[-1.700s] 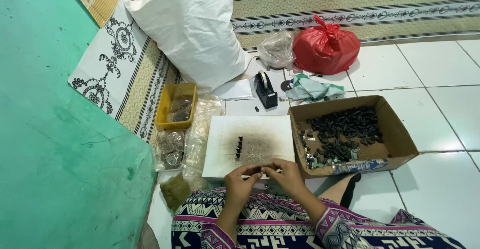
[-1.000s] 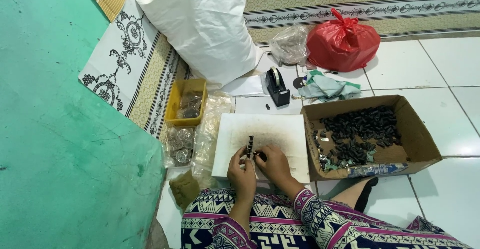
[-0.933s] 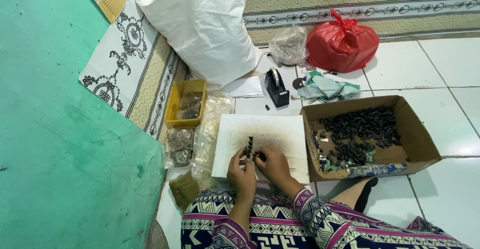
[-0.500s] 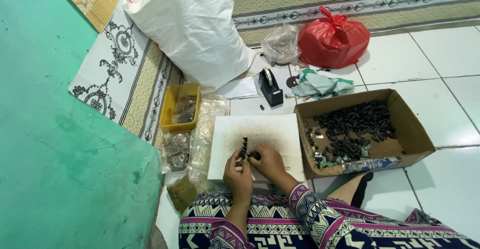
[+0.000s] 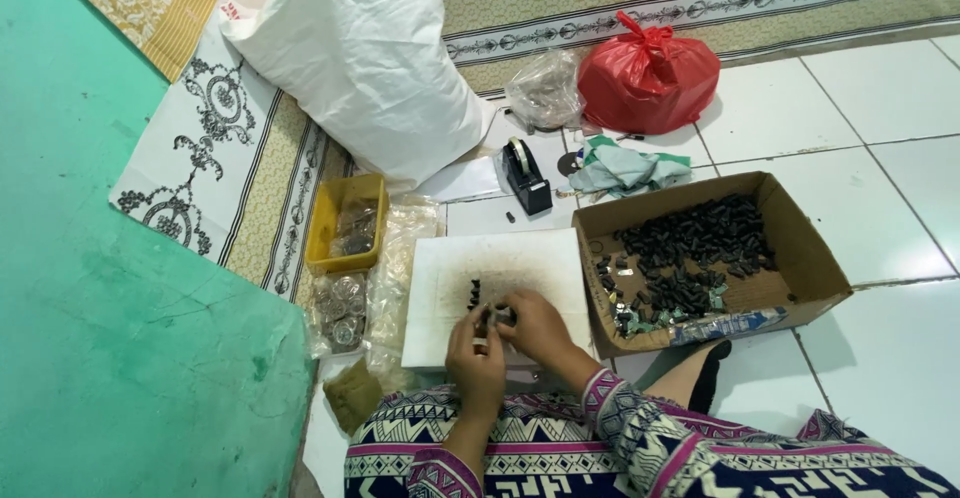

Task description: Assembling small black metal components into a grid on a white board template.

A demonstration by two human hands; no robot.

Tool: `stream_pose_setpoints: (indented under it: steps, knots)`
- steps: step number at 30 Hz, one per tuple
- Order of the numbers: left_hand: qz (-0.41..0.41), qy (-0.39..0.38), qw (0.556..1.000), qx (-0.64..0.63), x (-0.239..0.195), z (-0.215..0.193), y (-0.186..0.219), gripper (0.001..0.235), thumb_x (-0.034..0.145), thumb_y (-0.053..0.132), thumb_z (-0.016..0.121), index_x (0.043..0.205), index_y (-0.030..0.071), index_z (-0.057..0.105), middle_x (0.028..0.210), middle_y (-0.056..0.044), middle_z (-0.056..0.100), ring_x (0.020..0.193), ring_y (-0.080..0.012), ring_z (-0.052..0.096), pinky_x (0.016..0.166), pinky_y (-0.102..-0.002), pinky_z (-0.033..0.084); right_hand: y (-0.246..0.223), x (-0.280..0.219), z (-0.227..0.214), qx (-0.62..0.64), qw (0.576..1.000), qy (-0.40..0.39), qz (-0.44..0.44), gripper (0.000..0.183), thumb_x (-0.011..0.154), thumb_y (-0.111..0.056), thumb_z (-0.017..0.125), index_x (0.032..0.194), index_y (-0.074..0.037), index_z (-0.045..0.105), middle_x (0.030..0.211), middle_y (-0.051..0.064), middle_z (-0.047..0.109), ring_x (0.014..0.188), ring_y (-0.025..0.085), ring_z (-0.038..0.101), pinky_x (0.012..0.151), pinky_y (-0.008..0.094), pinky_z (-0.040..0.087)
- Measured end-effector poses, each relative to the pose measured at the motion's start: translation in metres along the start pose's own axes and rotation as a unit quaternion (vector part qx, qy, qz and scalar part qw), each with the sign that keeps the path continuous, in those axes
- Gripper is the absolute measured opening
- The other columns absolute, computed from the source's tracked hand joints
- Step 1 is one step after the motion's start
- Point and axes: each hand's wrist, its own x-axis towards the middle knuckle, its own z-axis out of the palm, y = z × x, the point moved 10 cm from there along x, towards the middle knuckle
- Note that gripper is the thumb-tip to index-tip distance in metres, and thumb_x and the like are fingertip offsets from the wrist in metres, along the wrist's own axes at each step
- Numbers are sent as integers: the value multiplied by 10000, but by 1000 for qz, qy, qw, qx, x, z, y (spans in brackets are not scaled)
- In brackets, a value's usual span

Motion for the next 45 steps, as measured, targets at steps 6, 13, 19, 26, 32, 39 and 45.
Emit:
stream_pose_setpoints:
  steps: [6, 13, 19, 26, 32, 39, 45]
  knots:
    - [159, -150, 976, 17, -13, 72, 49, 366, 879, 7, 661, 1222, 133, 682, 1080, -105, 682, 950, -262, 649, 717, -346, 610, 99, 7, -84, -39, 986, 159, -39, 230, 822, -226, 784, 1031, -133, 773, 1046, 62, 766, 953, 268, 706, 823, 413, 518]
    - [350, -208, 910, 79, -37, 186, 97, 212, 795, 31, 686, 997, 93, 701, 927, -79, 616, 891, -292, 659, 769, -395, 576, 228, -13, -133, -139, 967, 149, 154, 323, 911, -220, 667, 1172, -60, 771, 1151, 180, 735, 1069, 337, 727, 895, 425, 609]
    - [379, -263, 859, 221, -46, 293, 51, 46, 751, 25, 751, 781, 25, 717, 795, -162, 659, 848, -346, 678, 884, -490, 512, 256, -7, -105, -250, 952, 107, 138, 192, 854, -109, 678, 954, 20, 778, 1062, 252, 701, 1003, 376, 707, 864, 424, 625]
    - [411, -244, 841, 255, -52, 284, 73, 68, 713, 12, 761, 765, 9, 718, 699, -159, 629, 742, -317, 635, 833, -450, 430, 243, -5, -114, -245, 952, 119, 139, 168, 886, -32, 652, 965, 78, 751, 1070, 275, 695, 998, 332, 678, 883, 376, 599]
    - [389, -228, 865, 218, -48, 270, 86, 246, 805, -34, 729, 1049, -9, 711, 954, -195, 683, 946, -356, 669, 796, -438, 494, 259, -1, -108, -215, 960, 130, 125, 168, 899, -51, 664, 1024, 45, 720, 1038, 231, 693, 1020, 323, 672, 887, 364, 589]
    - [333, -209, 903, 172, -35, 207, 112, 341, 886, -43, 650, 1220, 23, 671, 1126, -176, 682, 1099, -339, 673, 882, -382, 559, 189, -30, -135, 64, 985, 125, 100, 268, 808, -131, 801, 1057, -42, 762, 985, 177, 772, 972, 333, 736, 830, 407, 616]
    - [232, -200, 946, 106, -26, 146, 65, 241, 892, 65, 724, 1130, 27, 725, 1014, -137, 746, 872, -282, 708, 753, -403, 610, 128, -39, -97, 127, 988, 6, 86, 223, 804, -102, 772, 1014, -160, 817, 1028, 21, 811, 970, 162, 746, 896, 299, 596]
